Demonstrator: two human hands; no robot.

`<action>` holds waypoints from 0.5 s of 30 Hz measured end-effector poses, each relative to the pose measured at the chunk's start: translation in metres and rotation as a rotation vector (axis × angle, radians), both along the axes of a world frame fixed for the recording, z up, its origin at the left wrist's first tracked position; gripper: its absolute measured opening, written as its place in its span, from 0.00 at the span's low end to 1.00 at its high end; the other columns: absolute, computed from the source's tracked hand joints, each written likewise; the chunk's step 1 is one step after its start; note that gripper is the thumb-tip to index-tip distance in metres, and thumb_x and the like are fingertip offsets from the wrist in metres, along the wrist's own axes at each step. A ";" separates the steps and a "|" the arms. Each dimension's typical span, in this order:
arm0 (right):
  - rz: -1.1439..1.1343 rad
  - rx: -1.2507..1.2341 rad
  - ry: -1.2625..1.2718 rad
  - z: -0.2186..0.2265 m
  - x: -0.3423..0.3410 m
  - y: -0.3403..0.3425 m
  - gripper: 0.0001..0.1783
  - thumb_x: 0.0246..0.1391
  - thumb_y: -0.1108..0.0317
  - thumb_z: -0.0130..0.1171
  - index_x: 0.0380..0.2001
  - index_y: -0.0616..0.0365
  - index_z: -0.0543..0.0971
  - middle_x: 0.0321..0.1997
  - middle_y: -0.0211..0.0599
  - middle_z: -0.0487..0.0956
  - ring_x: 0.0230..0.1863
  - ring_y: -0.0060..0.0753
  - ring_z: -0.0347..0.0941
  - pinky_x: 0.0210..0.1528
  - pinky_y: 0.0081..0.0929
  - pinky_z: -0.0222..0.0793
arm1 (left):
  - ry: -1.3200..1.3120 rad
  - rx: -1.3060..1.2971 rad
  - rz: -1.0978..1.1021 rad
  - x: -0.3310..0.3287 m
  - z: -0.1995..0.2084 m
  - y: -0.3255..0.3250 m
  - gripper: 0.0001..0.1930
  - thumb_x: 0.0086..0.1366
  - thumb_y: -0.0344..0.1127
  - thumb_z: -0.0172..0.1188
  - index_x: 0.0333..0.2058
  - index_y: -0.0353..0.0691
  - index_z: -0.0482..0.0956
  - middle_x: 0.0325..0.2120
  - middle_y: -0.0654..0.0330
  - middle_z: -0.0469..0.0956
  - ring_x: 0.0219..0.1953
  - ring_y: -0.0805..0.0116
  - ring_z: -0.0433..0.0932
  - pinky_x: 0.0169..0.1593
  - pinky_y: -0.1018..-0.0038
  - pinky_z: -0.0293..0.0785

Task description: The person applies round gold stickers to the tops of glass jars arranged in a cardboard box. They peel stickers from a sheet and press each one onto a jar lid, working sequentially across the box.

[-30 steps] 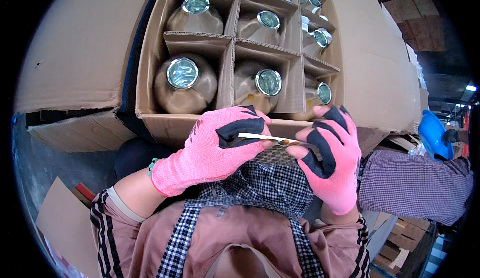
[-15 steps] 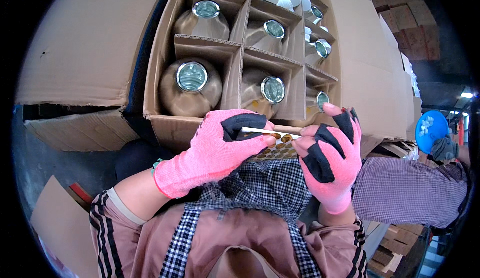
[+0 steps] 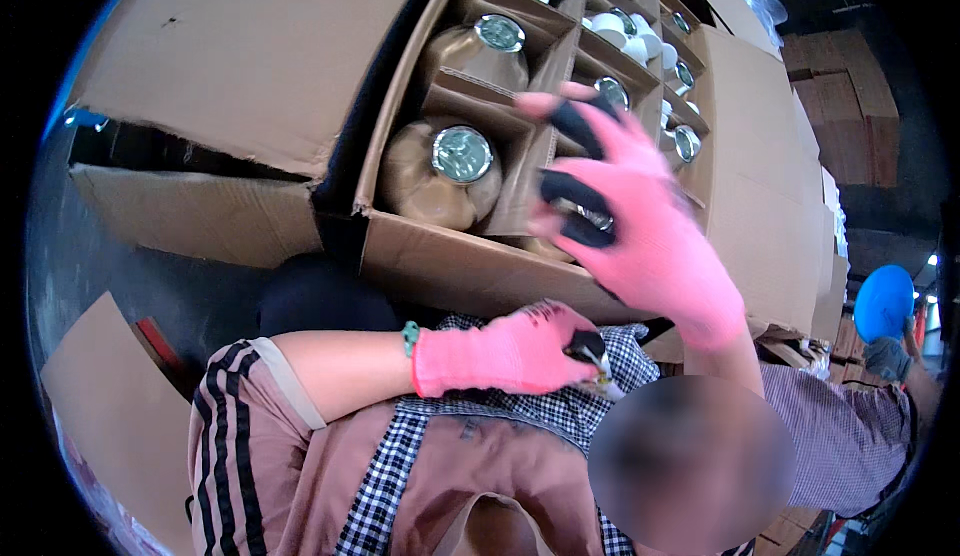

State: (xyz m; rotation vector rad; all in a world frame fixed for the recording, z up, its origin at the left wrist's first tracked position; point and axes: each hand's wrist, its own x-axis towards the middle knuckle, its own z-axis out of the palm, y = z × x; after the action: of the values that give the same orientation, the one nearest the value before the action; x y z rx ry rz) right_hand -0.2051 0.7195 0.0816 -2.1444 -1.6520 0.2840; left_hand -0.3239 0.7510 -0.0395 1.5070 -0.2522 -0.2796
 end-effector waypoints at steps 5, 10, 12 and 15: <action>0.194 -0.177 -0.133 -0.073 0.008 0.044 0.06 0.37 0.71 0.60 0.22 0.57 0.73 0.57 0.44 0.63 0.61 0.54 0.52 0.59 0.46 0.50 | -0.014 0.016 -0.114 0.000 0.005 -0.002 0.11 0.53 0.38 0.56 0.30 0.35 0.75 0.27 0.50 0.76 0.31 0.58 0.76 0.38 0.69 0.69; 0.262 -0.294 -0.259 -0.094 0.001 0.062 0.08 0.35 0.70 0.60 0.25 0.57 0.76 0.55 0.46 0.64 0.61 0.54 0.52 0.59 0.47 0.50 | -0.125 -0.036 -0.056 -0.001 -0.002 -0.005 0.11 0.53 0.37 0.56 0.30 0.36 0.74 0.26 0.50 0.76 0.30 0.57 0.76 0.37 0.69 0.70; 0.278 -0.322 -0.362 -0.096 0.001 0.067 0.11 0.34 0.71 0.60 0.27 0.58 0.76 0.52 0.48 0.65 0.60 0.54 0.54 0.58 0.49 0.50 | -0.144 -0.050 -0.038 -0.002 -0.001 -0.004 0.11 0.53 0.37 0.56 0.30 0.36 0.74 0.26 0.50 0.76 0.30 0.56 0.76 0.37 0.69 0.70; 0.277 -0.380 -0.445 -0.092 -0.002 0.075 0.12 0.33 0.70 0.61 0.28 0.57 0.76 0.52 0.47 0.66 0.59 0.54 0.55 0.58 0.50 0.50 | -0.096 -0.059 -0.076 -0.002 0.005 0.002 0.11 0.53 0.38 0.56 0.30 0.36 0.75 0.26 0.50 0.76 0.31 0.55 0.75 0.38 0.68 0.70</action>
State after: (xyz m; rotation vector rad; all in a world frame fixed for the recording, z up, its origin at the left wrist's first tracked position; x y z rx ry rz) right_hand -0.2075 0.7942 -0.0102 -2.3712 -2.3146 0.2250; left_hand -0.3262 0.7526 -0.0350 1.4563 -0.3917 -0.2588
